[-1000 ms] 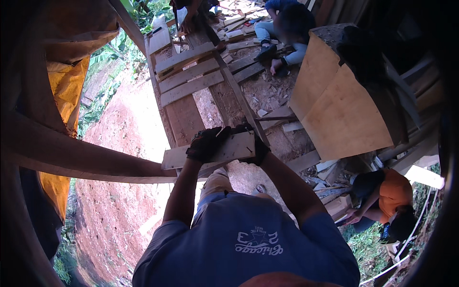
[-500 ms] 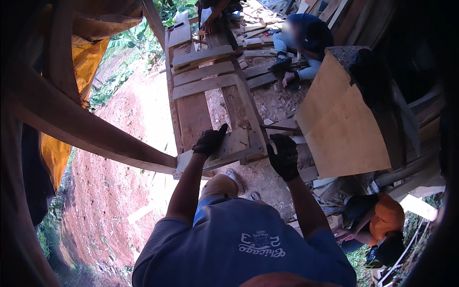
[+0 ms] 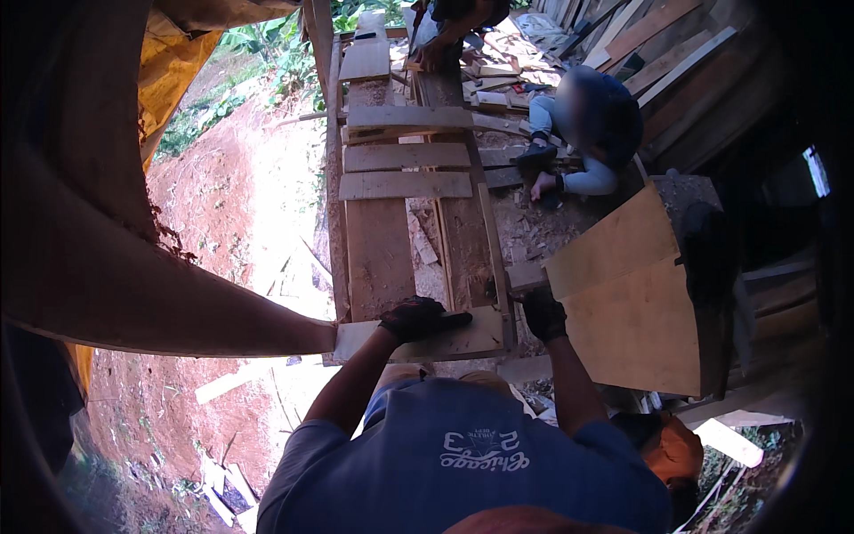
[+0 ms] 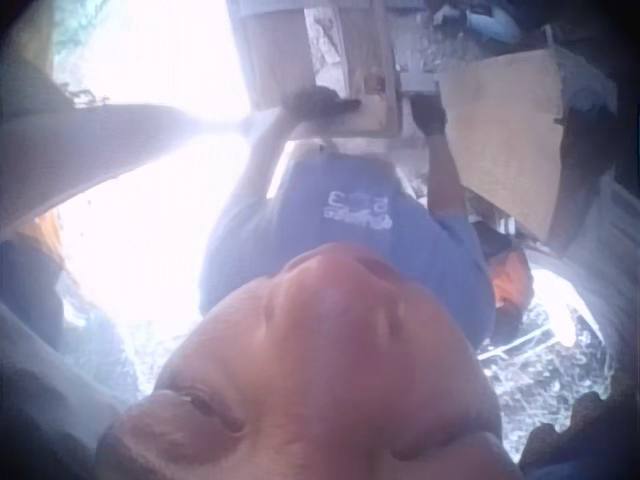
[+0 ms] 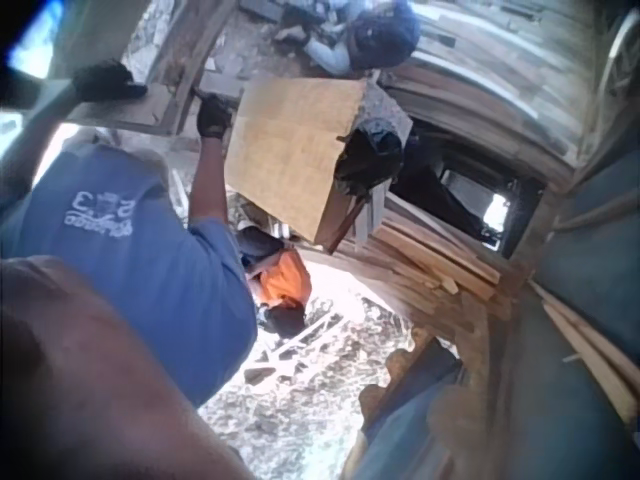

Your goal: The person assembles a wooden structure by positioning wood slats and securing them with a hammer.

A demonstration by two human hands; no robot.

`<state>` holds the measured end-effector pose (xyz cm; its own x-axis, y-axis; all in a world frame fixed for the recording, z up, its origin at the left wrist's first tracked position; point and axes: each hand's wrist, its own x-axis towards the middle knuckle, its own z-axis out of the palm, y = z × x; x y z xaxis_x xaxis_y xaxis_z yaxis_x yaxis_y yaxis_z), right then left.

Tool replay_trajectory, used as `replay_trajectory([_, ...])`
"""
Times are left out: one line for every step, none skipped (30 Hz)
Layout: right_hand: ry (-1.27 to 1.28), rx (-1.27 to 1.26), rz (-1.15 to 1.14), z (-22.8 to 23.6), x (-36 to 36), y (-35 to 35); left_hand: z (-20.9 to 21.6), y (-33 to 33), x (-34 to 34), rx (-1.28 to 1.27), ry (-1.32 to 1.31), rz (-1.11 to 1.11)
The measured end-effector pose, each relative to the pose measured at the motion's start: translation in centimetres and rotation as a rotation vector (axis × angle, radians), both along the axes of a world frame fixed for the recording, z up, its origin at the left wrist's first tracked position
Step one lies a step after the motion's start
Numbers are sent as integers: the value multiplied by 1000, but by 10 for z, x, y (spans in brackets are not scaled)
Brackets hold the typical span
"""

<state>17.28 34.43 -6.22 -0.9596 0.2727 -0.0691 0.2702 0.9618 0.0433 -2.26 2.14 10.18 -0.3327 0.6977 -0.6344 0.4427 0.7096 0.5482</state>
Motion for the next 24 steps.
replay_trajectory([-29, 14, -35, -1, -1, 0, 1, 2, -3, 15, -7, 19])
replay_trajectory([-9, 16, -53, 1, -4, -4, 0, 2, -7, 24, -11, 39])
replay_trajectory([57, 38, -45, -13, 2, -1, -3, 1, -7, 26, -26, 45])
replay_trajectory([123, 62, -38, -25, 6, 5, -6, 3, -10, 20, -22, 12])
replay_trajectory([193, 80, -20, -26, 2, 2, -9, 3, -15, 10, -15, -10])
replay_trajectory([170, 63, -64, -26, 0, -1, -12, 4, -17, 1, -9, -32])
replay_trajectory([146, 47, -108, -27, -3, -2, -13, 6, -18, -16, -2, -48])
replay_trajectory([128, 29, -150, -23, -8, -3, -11, 7, -21, -34, 11, -63])
replay_trajectory([115, -51, -158, -23, -8, 1, -10, 9, -23, -51, 23, -76])
replay_trajectory([101, -132, -166, -23, -6, 7, -10, 12, -25, -85, -18, -83])
replay_trajectory([93, -217, -178, -22, -8, 10, -10, 15, -29, -123, -52, -93])
replay_trajectory([66, -232, -165, -12, -16, 10, -10, 18, -34, -161, -84, -96])
replay_trajectory([39, -247, -150, -1, -22, 10, -17, 16, -36, -135, -11, -83])
replay_trajectory([5, -263, -142, 7, -24, 11, -29, 10, -33, -111, 57, -77])
replay_trajectory([43, -303, -119, 2, -20, 14, -32, 9, -27, -93, 114, -77])
replay_trajectory([81, -344, -99, -2, -17, 18, -35, 13, -30, -132, 83, -74])
replay_trajectory([109, -401, -78, -8, -10, 13, -31, 17, -34, -187, 40, -67])
replay_trajectory([26, -469, -103, 5, -15, 14, -25, 21, -39, -230, 12, -56])
replay_trajectory([14, -510, -101, 9, -12, 9, -26, 21, -37, -248, 8, -56])
replay_trajectory([7, -543, -100, 15, -9, 6, -28, 23, -35, -259, 8, -57])
replay_trajectory([6, -571, -101, 26, -11, 4, -25, 28, -37, -264, 13, -61])
replay_trajectory([-11, -578, -102, 37, -12, -1, -21, 31, -37, -253, 14, -132])
replay_trajectory([-31, -576, -104, 56, -12, -5, -15, 39, -37, -232, 11, -204])
replay_trajectory([-24, -580, -61, 57, -10, -5, -9, 44, -36, -212, 8, -274])
